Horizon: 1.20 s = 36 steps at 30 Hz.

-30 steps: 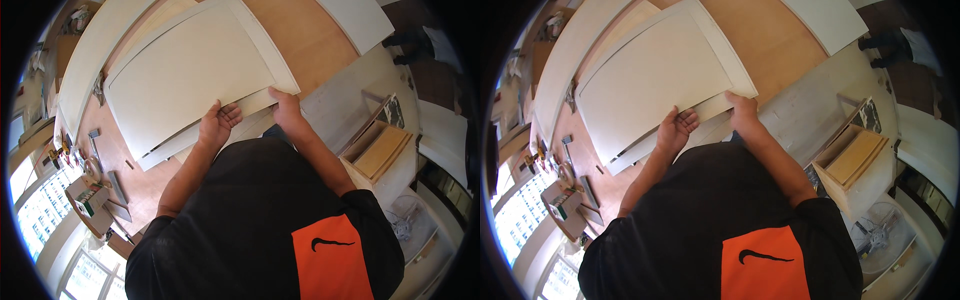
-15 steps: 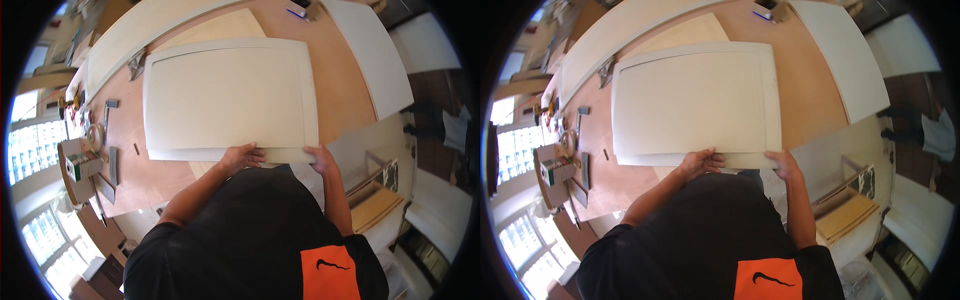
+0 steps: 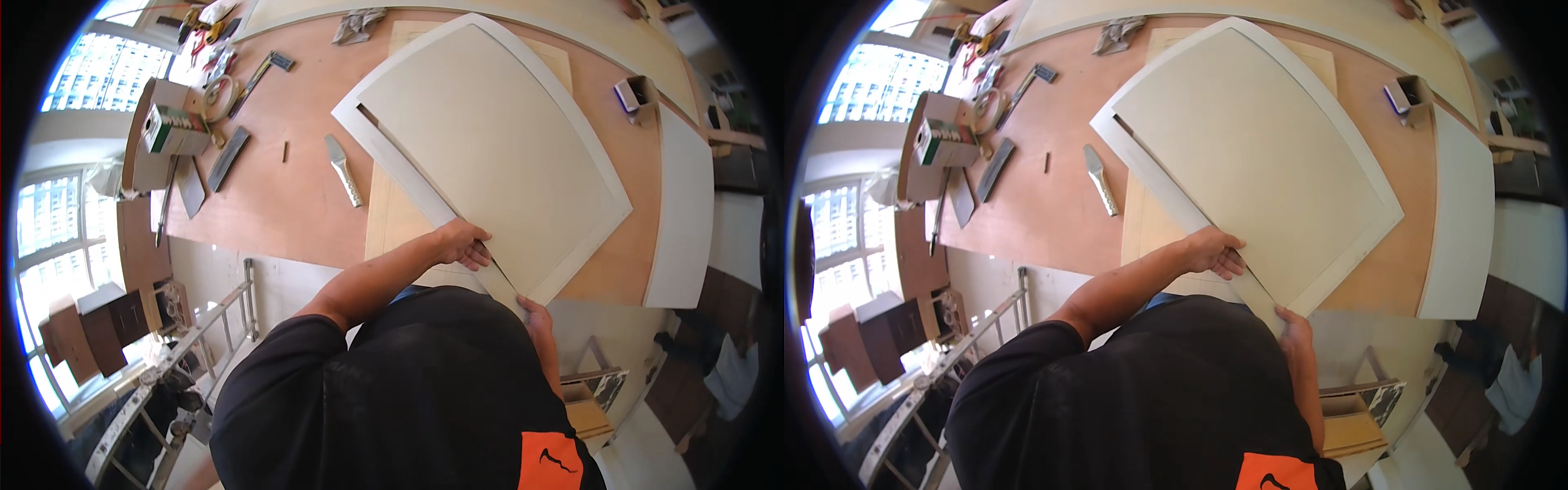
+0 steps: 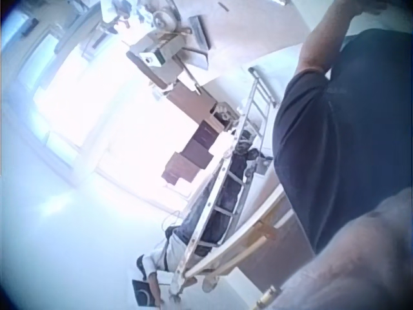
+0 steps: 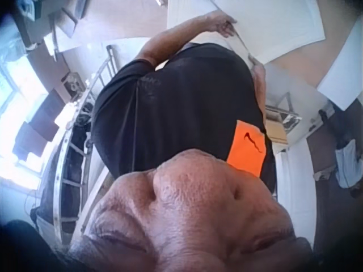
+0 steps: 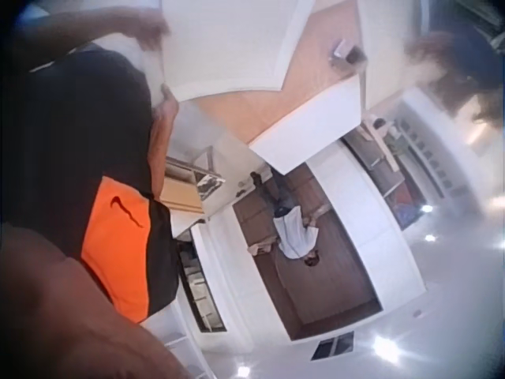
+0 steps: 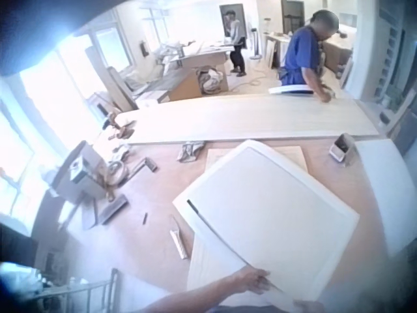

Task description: The person uses a utility knife to cut a rectangular piece out of a larger sheet of white material, then peels the cut piece away from the sheet and moves it toward a wooden box.

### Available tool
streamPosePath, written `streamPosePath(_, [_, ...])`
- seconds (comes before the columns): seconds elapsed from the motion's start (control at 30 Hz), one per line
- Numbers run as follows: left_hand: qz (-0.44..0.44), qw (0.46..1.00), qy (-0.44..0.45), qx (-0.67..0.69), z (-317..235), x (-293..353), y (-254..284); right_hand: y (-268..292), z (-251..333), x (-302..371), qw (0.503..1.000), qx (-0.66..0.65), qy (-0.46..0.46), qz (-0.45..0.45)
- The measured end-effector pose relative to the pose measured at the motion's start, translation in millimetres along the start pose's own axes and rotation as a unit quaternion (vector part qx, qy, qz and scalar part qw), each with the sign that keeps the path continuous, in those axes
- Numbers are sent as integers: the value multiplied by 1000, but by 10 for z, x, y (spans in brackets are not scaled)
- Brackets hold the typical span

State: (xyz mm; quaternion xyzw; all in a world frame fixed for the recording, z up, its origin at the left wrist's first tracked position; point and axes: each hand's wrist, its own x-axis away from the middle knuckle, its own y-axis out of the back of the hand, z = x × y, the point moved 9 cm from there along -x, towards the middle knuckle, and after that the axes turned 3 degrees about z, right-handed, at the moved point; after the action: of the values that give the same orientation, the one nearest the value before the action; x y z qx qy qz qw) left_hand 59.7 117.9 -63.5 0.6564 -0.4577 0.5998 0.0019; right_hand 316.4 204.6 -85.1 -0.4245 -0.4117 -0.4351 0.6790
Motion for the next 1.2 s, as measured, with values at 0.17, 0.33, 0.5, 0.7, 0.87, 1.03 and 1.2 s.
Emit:
streamPosePath(0.17, [-246, 925, -123, -262, -209, 628, 737, 449, -34, 76, 1000, -23, 13, 13])
streamPosePath(0.33, [-612, 665, -358, -234, -686, 1616, 1779, 791, 33, 205, 998, 43, 17, -41])
streamPosePath(0.5, [-518, 790, -322, -52, -783, 1426, 1679, 1133, -300, -2, 994, -43, -100, 5])
streamPosePath(0.7, [-508, 794, -334, 2, -95, 1211, 1471, 853, -320, 225, 986, -94, -118, 67])
streamPosePath(0.87, [-128, 879, -352, 295, -338, 862, 1013, 802, -338, 127, 987, -79, -101, 99])
streamPosePath(1.03, [-113, 865, -409, 268, -862, 935, 939, 437, -484, 54, 991, -100, -58, 70])
streamPosePath(1.2, [-78, 854, -460, 232, -1272, 1099, 1009, 14, -556, 57, 993, -48, -50, 91])
